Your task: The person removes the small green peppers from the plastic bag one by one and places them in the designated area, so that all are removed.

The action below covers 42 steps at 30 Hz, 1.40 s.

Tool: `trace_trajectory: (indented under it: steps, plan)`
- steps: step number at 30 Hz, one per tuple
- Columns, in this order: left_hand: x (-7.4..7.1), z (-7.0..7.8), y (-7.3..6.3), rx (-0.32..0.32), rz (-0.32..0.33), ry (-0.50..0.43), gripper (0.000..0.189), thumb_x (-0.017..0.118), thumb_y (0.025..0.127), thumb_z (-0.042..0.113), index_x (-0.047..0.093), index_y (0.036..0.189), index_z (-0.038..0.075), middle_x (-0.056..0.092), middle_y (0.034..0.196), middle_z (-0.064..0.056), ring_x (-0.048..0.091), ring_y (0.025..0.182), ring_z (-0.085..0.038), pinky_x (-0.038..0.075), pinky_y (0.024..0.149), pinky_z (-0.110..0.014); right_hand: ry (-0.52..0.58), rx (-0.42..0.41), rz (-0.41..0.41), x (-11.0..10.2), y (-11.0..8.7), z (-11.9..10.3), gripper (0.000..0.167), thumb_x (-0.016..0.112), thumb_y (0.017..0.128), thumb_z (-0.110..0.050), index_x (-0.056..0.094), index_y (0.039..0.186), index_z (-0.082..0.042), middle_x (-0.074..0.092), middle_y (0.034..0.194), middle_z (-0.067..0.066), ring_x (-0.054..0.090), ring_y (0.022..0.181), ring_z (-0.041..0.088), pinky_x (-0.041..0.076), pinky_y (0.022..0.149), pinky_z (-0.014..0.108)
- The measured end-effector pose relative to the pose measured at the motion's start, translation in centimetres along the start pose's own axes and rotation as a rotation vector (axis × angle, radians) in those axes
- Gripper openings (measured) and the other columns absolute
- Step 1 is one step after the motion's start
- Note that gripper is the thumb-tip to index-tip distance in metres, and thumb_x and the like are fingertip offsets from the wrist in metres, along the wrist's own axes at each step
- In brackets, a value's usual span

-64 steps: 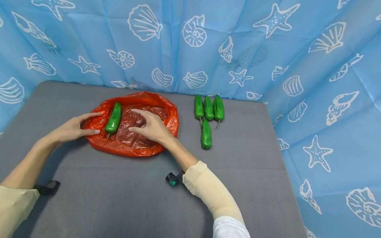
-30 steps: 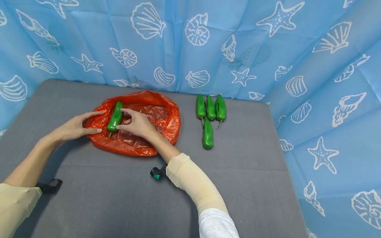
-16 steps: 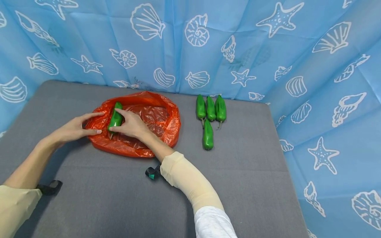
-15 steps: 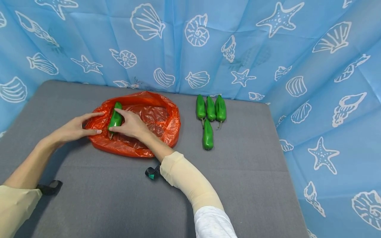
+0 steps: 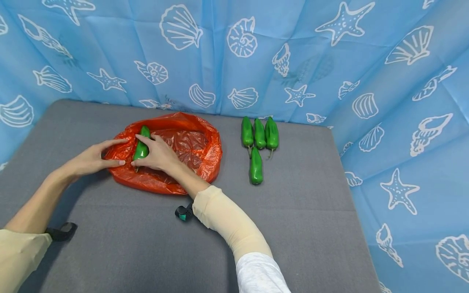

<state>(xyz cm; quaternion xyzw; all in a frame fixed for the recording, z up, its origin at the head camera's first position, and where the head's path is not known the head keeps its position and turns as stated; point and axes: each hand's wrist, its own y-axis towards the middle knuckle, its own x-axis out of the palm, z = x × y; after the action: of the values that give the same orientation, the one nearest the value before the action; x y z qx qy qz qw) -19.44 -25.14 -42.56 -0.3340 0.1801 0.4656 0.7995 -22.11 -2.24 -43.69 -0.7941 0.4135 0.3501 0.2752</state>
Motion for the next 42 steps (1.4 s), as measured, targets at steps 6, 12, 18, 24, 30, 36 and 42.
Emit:
trace_trajectory:
  steps: [6,12,18,24,30,36,42]
  plan:
    - [0.1,0.1,-0.1,0.002,0.003,-0.006,0.084,0.066,0.094,0.044,0.022,0.159,0.015,0.011,0.16,-0.031,0.014,0.142,-0.055,0.019,0.106,-0.075,-0.007,0.018,0.006,0.2,0.1,-0.1,0.089,0.077,0.081,-0.054,0.034,0.155,-0.031,0.03,0.16,0.009,0.045,0.134,0.023,0.047,0.1,0.036]
    - [0.1,0.1,-0.1,0.005,0.0,-0.005,0.084,0.066,0.094,0.044,0.021,0.159,0.015,0.01,0.16,-0.032,0.013,0.142,-0.056,0.019,0.106,-0.075,0.001,0.023,0.013,0.2,-0.1,0.0,0.088,0.078,0.081,-0.053,0.035,0.155,-0.032,0.03,0.16,0.008,0.044,0.135,0.024,0.047,0.1,0.036]
    - [0.1,0.1,-0.1,-0.001,-0.004,-0.012,0.085,0.067,0.094,0.044,0.021,0.159,0.015,0.01,0.16,-0.032,0.013,0.142,-0.056,0.019,0.106,-0.075,0.019,0.006,0.023,0.0,-0.4,0.1,0.088,0.079,0.081,-0.051,0.036,0.155,-0.032,0.032,0.159,0.01,0.045,0.135,0.025,0.043,0.106,0.039]
    - [0.1,0.0,-0.1,0.006,-0.002,-0.013,0.084,0.067,0.094,0.043,0.021,0.159,0.015,0.011,0.16,-0.032,0.015,0.142,-0.055,0.02,0.107,-0.074,0.061,-0.015,0.039,-0.3,-0.8,0.3,0.088,0.081,0.08,-0.047,0.037,0.154,-0.03,0.035,0.157,0.012,0.048,0.129,0.023,0.048,0.096,0.032]
    - [0.0,0.1,-0.1,0.004,-0.004,-0.011,0.085,0.067,0.094,0.044,0.021,0.159,0.015,0.012,0.16,-0.031,0.016,0.142,-0.054,0.021,0.107,-0.074,0.122,-0.047,0.066,-0.8,-1.2,0.9,0.088,0.083,0.08,-0.041,0.038,0.154,-0.025,0.035,0.155,0.014,0.049,0.127,0.024,0.049,0.093,0.03]
    - [-0.1,0.2,-0.1,-0.004,-0.006,-0.006,0.086,0.067,0.094,0.045,0.021,0.159,0.015,0.011,0.16,-0.031,0.015,0.142,-0.055,0.021,0.106,-0.074,0.206,-0.048,0.084,-1.2,-1.6,1.5,0.088,0.082,0.082,-0.036,0.036,0.155,-0.024,0.036,0.153,0.015,0.05,0.124,0.024,0.051,0.09,0.029]
    - [0.0,0.1,-0.1,0.001,-0.01,-0.008,0.086,0.067,0.094,0.043,0.02,0.16,0.015,0.011,0.16,-0.032,0.014,0.142,-0.056,0.02,0.106,-0.075,0.24,-0.029,0.091,-1.4,-2.0,1.9,0.087,0.083,0.081,-0.035,0.037,0.154,-0.027,0.044,0.145,0.013,0.053,0.115,0.02,0.05,0.085,0.026]
